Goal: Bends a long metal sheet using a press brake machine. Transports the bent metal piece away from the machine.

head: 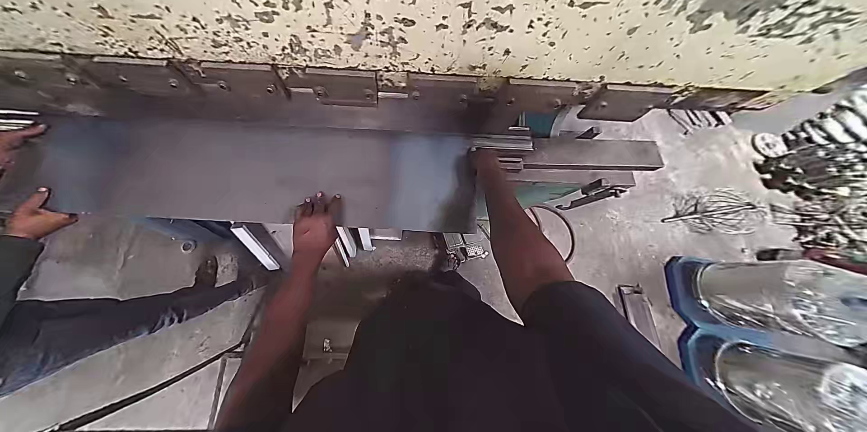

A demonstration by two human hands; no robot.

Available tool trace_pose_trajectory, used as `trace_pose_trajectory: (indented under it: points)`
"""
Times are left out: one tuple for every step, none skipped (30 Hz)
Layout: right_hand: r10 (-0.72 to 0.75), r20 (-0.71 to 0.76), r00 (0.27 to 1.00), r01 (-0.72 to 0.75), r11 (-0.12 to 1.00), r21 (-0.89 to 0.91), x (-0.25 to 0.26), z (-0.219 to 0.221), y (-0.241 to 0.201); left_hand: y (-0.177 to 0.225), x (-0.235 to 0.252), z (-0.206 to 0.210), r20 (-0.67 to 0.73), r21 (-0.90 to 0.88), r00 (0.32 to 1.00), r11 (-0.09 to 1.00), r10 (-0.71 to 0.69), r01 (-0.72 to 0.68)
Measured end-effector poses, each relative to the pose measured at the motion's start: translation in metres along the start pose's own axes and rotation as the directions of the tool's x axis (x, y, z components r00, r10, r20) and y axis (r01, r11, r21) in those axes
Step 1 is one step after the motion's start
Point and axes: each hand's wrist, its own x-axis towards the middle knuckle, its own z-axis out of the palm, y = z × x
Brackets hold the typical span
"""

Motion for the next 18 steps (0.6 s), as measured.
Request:
trace_pose_trajectory:
  points:
    - [0.007, -0.001, 1.0, -0.007, 1.0, 0.006, -0.003, -0.003, -0.002, 0.001, 0.001, -0.001, 0.006, -0.002, 1.0, 1.0, 0.003, -0.003]
    - [0.027, -0.003, 1.0, -0.027, 0.997, 0.078, -0.006, -0.006, -0.002, 0.001, 0.001, -0.003, 0.008, -0.01, 1.0, 1.0, 0.006, -0.006]
    - [0.049, -0.017, 0.999, -0.045, 0.982, 0.185, -0.008, -0.006, -0.002, 0.001, 0.001, -0.004, 0.014, -0.013, 1.0, 1.0, 0.011, -0.011]
    - [0.061, -0.023, 0.998, -0.053, 0.966, 0.252, -0.009, -0.005, -0.003, 0.001, 0.001, -0.007, 0.027, -0.014, 1.0, 1.0, 0.014, -0.013]
    - [0.063, -0.025, 0.998, -0.054, 0.959, 0.28, -0.01, -0.005, -0.003, 0.001, 0.001, -0.008, 0.041, -0.015, 0.999, 1.0, 0.014, -0.014]
    - [0.06, -0.024, 0.998, -0.051, 0.958, 0.281, -0.01, -0.005, -0.004, 0.0, 0.002, -0.009, 0.046, -0.013, 0.999, 1.0, 0.015, -0.014]
    - [0.063, -0.027, 0.998, -0.054, 0.961, 0.271, -0.009, -0.005, -0.005, 0.0, 0.003, -0.009, 0.045, -0.006, 0.999, 1.0, 0.015, -0.015]
    - [0.07, -0.037, 0.997, -0.059, 0.964, 0.258, -0.008, -0.004, -0.006, 0.001, 0.004, -0.01, 0.044, -0.003, 0.999, 1.0, 0.017, -0.017]
    - [0.083, -0.04, 0.996, -0.071, 0.97, 0.234, -0.006, -0.005, -0.009, 0.001, 0.006, -0.01, 0.046, 0.004, 0.999, 1.0, 0.018, -0.018]
    - [0.094, -0.044, 0.995, -0.082, 0.972, 0.218, -0.004, -0.006, -0.011, 0.002, 0.007, -0.011, 0.052, 0.005, 0.998, 1.0, 0.017, -0.018]
    - [0.103, -0.05, 0.993, -0.09, 0.971, 0.222, -0.001, -0.006, -0.011, 0.003, 0.009, -0.011, 0.057, 0.007, 0.998, 1.0, 0.016, -0.017]
    - [0.109, -0.055, 0.992, -0.093, 0.967, 0.236, 0.002, -0.005, -0.011, 0.003, 0.01, -0.011, 0.06, 0.01, 0.998, 1.0, 0.016, -0.017]
    - [0.112, -0.056, 0.992, -0.094, 0.962, 0.257, 0.004, -0.004, -0.009, 0.002, 0.012, -0.009, 0.057, 0.014, 0.998, 1.0, 0.018, -0.018]
    - [0.111, -0.051, 0.993, -0.093, 0.957, 0.275, 0.004, -0.004, -0.008, 0.002, 0.012, -0.008, 0.053, 0.018, 0.998, 1.0, 0.021, -0.022]
    - [0.104, -0.037, 0.994, -0.089, 0.953, 0.289, 0.001, -0.006, -0.008, 0.002, 0.012, -0.007, 0.051, 0.021, 0.998, 0.999, 0.024, -0.025]
    - [0.1, -0.024, 0.995, -0.088, 0.952, 0.292, -0.002, -0.008, -0.009, 0.002, 0.013, -0.007, 0.048, 0.022, 0.998, 0.999, 0.029, -0.03]
    - [0.092, -0.012, 0.996, -0.085, 0.955, 0.286, -0.005, -0.009, -0.011, 0.001, 0.013, -0.008, 0.04, 0.021, 0.999, 0.999, 0.037, -0.038]
    - [0.074, 0.004, 0.997, -0.073, 0.958, 0.276, -0.009, -0.011, -0.012, 0.001, 0.012, -0.009, 0.022, 0.017, 0.999, 0.999, 0.049, -0.05]
